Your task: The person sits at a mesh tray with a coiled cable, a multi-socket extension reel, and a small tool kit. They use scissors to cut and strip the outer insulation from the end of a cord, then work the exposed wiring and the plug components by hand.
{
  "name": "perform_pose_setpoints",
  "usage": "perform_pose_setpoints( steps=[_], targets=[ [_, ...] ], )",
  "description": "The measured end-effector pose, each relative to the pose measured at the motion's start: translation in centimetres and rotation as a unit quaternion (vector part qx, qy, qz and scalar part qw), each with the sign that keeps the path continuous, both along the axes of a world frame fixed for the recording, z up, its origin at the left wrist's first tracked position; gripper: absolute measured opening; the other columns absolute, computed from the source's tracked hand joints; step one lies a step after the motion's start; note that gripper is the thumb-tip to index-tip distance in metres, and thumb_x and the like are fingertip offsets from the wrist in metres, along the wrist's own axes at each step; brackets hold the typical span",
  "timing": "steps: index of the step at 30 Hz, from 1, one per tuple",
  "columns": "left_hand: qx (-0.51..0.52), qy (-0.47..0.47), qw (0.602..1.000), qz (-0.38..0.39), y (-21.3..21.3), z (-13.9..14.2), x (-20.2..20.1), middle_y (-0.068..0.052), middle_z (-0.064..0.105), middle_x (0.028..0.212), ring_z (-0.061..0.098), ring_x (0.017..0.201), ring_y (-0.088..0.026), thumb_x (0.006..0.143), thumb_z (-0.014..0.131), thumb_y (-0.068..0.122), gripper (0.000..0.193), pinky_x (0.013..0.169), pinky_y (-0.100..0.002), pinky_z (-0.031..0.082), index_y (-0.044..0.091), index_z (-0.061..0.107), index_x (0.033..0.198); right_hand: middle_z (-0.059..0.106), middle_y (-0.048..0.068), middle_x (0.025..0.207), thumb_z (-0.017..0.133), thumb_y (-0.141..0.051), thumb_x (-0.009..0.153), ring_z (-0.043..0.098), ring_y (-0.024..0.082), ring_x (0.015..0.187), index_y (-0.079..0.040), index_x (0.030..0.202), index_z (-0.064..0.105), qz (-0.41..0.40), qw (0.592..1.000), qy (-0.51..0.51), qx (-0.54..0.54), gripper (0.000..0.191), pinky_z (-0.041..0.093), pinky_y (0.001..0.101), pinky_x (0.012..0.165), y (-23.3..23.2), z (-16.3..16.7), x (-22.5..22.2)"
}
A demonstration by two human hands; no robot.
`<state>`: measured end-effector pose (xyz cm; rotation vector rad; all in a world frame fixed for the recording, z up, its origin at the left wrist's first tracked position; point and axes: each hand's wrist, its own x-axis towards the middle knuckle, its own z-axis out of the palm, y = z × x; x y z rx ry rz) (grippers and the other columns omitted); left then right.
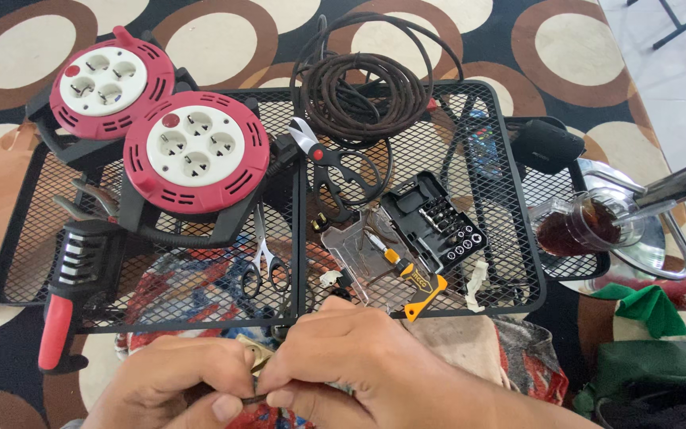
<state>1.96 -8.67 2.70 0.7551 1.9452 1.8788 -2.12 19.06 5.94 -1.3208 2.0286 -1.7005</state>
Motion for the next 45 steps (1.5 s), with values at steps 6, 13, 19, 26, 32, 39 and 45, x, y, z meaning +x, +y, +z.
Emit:
perform_pose_setpoints(
  steps=[6, 13, 19, 26, 32, 39, 45],
  targets=[
    [0.061, -0.071, 0.996, 0.006, -0.2, -1.0, 0.8, -0.013, 0.069, 0.094, 0.061, 0.088, -0.020, 0.101, 0.070, 0.004, 0.011, 0.079, -0.037, 0.051, -0.005, 0.067, 0.095, 0.071, 0.000, 0.095, 0.079, -0.013, 0.098, 0.072, 0.017, 0.093, -0.012, 0.108, 0.071, -0.024, 0.999, 0.025, -0.009, 0.014, 0.046, 0.0320, 0.084, -0.2, 0.0, 0.2],
    [0.066, -0.071, 0.995, 0.032, -0.7, -1.3, 1.3, -0.014, 0.066, 0.094, 0.063, 0.089, -0.019, 0.096, 0.072, -0.001, 0.007, 0.079, -0.036, 0.050, -0.005, 0.066, 0.094, 0.071, -0.002, 0.097, 0.080, -0.010, 0.095, 0.072, 0.016, 0.096, -0.012, 0.111, 0.071, -0.029, 0.999, 0.034, -0.010, 0.019, 0.046, 0.0321, 0.085, -0.2, 0.7, 0.1],
    [0.034, -0.045, 0.995, 0.076, -0.4, -1.4, 1.4, -0.011, 0.064, 0.088, 0.060, 0.083, -0.015, 0.092, 0.075, -0.003, 0.009, 0.069, -0.030, 0.050, -0.004, 0.066, 0.093, 0.071, -0.001, 0.096, 0.081, -0.010, 0.092, 0.072, 0.017, 0.093, -0.012, 0.109, 0.071, -0.051, 0.997, 0.050, -0.011, 0.020, 0.046, 0.0324, 0.083, -0.5, 0.7, -0.1],
    [0.007, -0.053, 0.991, 0.121, 0.0, -1.0, 1.5, -0.013, 0.074, 0.095, 0.068, 0.084, -0.013, 0.088, 0.076, -0.006, 0.011, 0.067, -0.025, 0.054, -0.004, 0.069, 0.096, 0.068, 0.001, 0.092, 0.080, -0.012, 0.093, 0.068, 0.020, 0.088, -0.010, 0.104, 0.070, -0.084, 0.994, 0.072, -0.001, 0.015, 0.046, 0.0334, 0.080, -0.5, 0.7, 0.1],
    [-0.124, -0.007, 0.969, 0.215, 0.8, -1.4, 1.4, -0.004, 0.075, 0.088, 0.057, 0.074, -0.003, 0.085, 0.081, -0.001, 0.023, 0.060, -0.019, 0.049, 0.001, 0.076, 0.107, 0.066, 0.004, 0.086, 0.073, -0.015, 0.097, 0.065, 0.024, 0.080, -0.008, 0.096, 0.066, -0.111, 0.992, 0.042, 0.030, 0.010, 0.046, 0.0362, 0.077, -0.8, 0.9, -0.4],
    [-0.218, 0.127, 0.944, 0.212, 1.1, 0.2, 1.0, 0.002, 0.066, 0.083, 0.059, 0.059, 0.001, 0.088, 0.076, 0.010, 0.014, 0.051, -0.017, 0.042, 0.007, 0.074, 0.101, 0.067, 0.007, 0.085, 0.066, -0.017, 0.099, 0.066, 0.027, 0.083, -0.006, 0.093, 0.066, -0.079, 0.996, -0.028, 0.042, 0.013, 0.048, 0.0387, 0.080, -0.7, 1.4, -1.1],
    [-0.169, 0.127, 0.964, 0.159, 1.1, 0.4, 0.5, -0.001, 0.066, 0.081, 0.061, 0.068, -0.006, 0.092, 0.069, 0.006, 0.009, 0.059, -0.021, 0.046, 0.003, 0.070, 0.100, 0.068, 0.007, 0.085, 0.064, -0.018, 0.100, 0.068, 0.027, 0.083, -0.005, 0.095, 0.067, -0.041, 0.997, -0.062, 0.026, 0.015, 0.050, 0.0375, 0.078, -0.8, 1.0, -1.7]
  ],
)
